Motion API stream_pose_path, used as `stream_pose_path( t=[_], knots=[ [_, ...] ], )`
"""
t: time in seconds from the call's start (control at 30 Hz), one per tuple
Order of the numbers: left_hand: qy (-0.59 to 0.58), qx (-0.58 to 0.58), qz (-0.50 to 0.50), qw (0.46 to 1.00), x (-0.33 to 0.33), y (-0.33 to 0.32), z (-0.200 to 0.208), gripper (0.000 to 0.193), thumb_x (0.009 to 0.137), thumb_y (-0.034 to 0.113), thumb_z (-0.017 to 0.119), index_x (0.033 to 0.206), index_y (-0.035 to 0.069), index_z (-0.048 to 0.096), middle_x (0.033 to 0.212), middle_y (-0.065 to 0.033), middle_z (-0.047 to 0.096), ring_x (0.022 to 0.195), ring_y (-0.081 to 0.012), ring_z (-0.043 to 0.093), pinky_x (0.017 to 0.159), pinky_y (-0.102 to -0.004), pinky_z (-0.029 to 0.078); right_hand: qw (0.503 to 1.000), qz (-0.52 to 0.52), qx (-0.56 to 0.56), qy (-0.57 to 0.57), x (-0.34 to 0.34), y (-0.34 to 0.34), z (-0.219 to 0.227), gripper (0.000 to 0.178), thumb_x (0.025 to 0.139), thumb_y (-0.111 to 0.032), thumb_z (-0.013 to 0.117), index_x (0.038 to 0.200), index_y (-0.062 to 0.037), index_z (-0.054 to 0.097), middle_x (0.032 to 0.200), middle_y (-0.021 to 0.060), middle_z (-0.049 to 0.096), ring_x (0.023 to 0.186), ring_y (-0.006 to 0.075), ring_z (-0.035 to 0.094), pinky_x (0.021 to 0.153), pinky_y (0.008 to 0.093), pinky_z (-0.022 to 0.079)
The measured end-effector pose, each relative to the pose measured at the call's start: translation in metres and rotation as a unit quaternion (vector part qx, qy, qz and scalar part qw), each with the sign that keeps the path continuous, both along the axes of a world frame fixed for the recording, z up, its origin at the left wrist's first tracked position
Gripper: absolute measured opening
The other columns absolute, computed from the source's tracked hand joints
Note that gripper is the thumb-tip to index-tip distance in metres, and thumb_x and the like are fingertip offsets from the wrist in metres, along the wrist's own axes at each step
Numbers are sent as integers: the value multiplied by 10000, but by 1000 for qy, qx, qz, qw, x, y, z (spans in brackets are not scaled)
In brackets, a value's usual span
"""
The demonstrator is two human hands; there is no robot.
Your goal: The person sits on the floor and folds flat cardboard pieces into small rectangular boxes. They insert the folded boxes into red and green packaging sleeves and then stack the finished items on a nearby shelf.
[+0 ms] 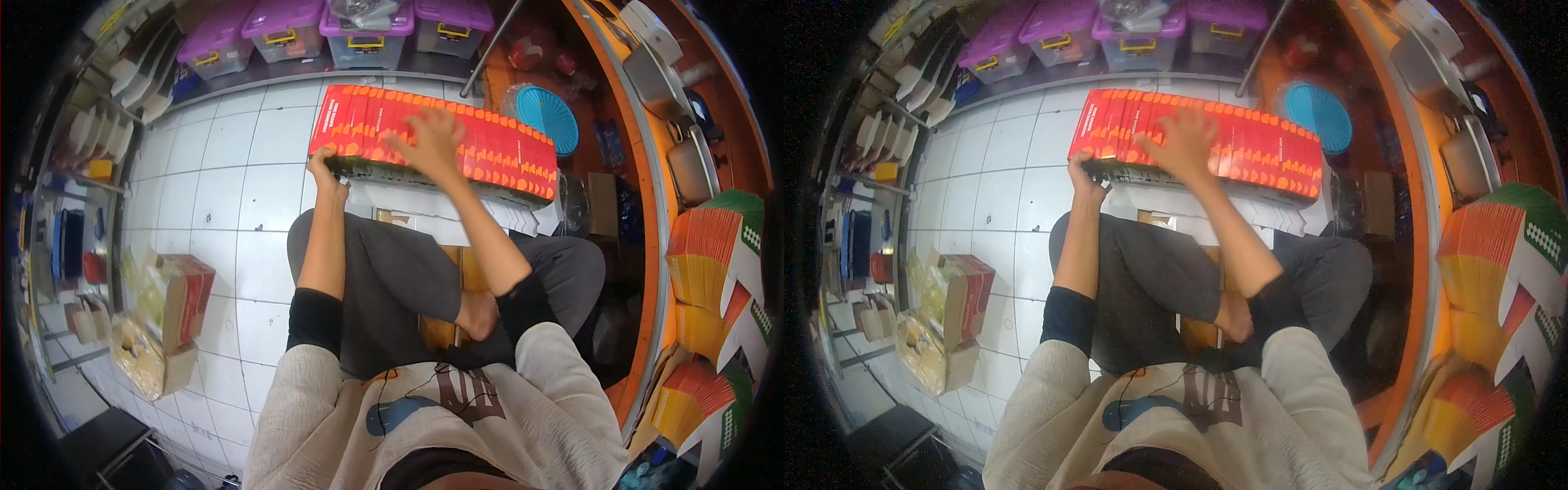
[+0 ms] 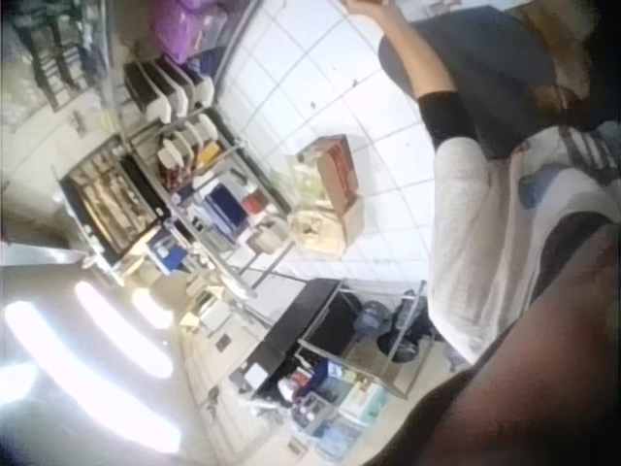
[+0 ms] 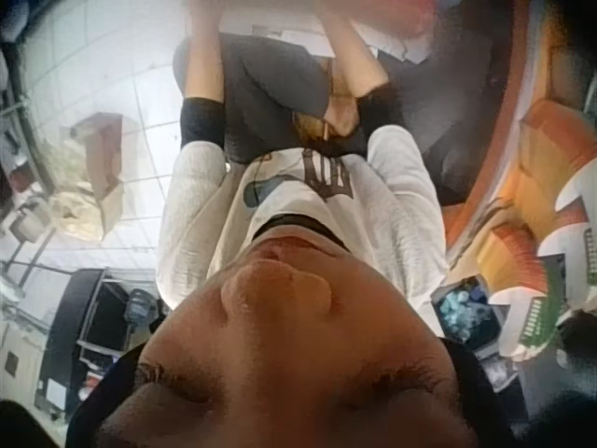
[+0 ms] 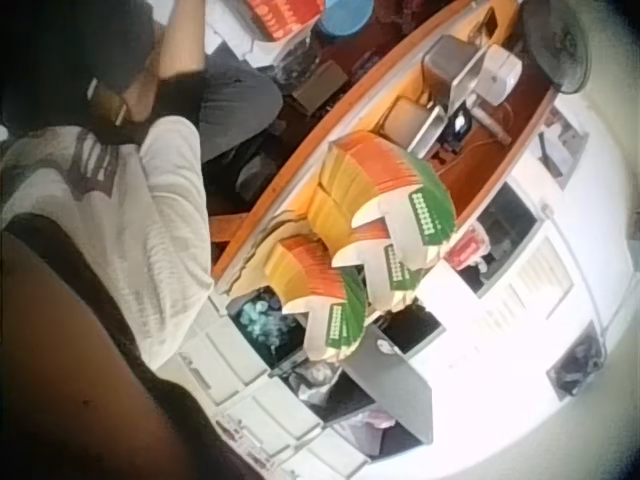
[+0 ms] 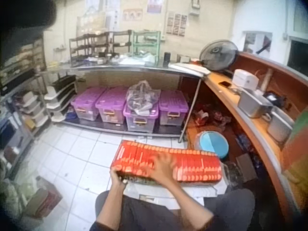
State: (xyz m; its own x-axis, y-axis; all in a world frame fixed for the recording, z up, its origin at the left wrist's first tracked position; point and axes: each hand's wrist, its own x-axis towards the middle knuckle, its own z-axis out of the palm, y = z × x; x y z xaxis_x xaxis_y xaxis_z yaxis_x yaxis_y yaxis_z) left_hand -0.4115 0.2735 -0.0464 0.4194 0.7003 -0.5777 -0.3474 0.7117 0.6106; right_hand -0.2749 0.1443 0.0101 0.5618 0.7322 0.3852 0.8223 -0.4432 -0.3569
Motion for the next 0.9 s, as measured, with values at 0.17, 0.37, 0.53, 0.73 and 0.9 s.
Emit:
stream_pose_path(
  t=[0.17,0.37,0.53,0.73,0.9],
  knots=[
    [3,-5,-28,1000,-2,-6,4,373,565,325,610,904,188,535,979,-29,485,914,-220,429,761,-463,362,929,-363,68,11,97,-171,6,901,659,-633,674,1288,-35,430,1263,224,476,1159,359,452,965,478,340],
    [-29,-14,-25,999,3,-4,-7,379,591,322,582,943,182,553,1050,-42,521,975,-255,444,802,-510,319,791,-179,318,491,136,-230,-33,380,815,-79,655,1165,26,548,1106,83,608,1025,141,560,872,279,425],
    [10,-6,-17,1000,-5,-15,10,420,595,344,575,981,181,546,1079,-59,507,999,-275,432,806,-535,315,770,-122,341,525,148,-211,-33,250,787,-128,690,989,7,627,957,34,630,884,111,558,796,257,400],
    [5,1,-33,999,-7,-11,-2,495,599,376,554,1046,167,530,1148,-81,492,1017,-287,437,809,-557,313,854,-228,260,388,134,-213,-40,362,809,-242,690,1045,10,581,1025,86,612,969,170,555,854,290,413],
    [3,-16,-14,1000,-27,8,-17,501,594,378,556,1049,174,512,1134,-80,475,1050,-287,414,877,-584,272,754,-553,155,320,28,-222,-74,370,833,-288,606,1010,34,558,1049,224,572,1036,362,530,889,426,408]
  ],
)
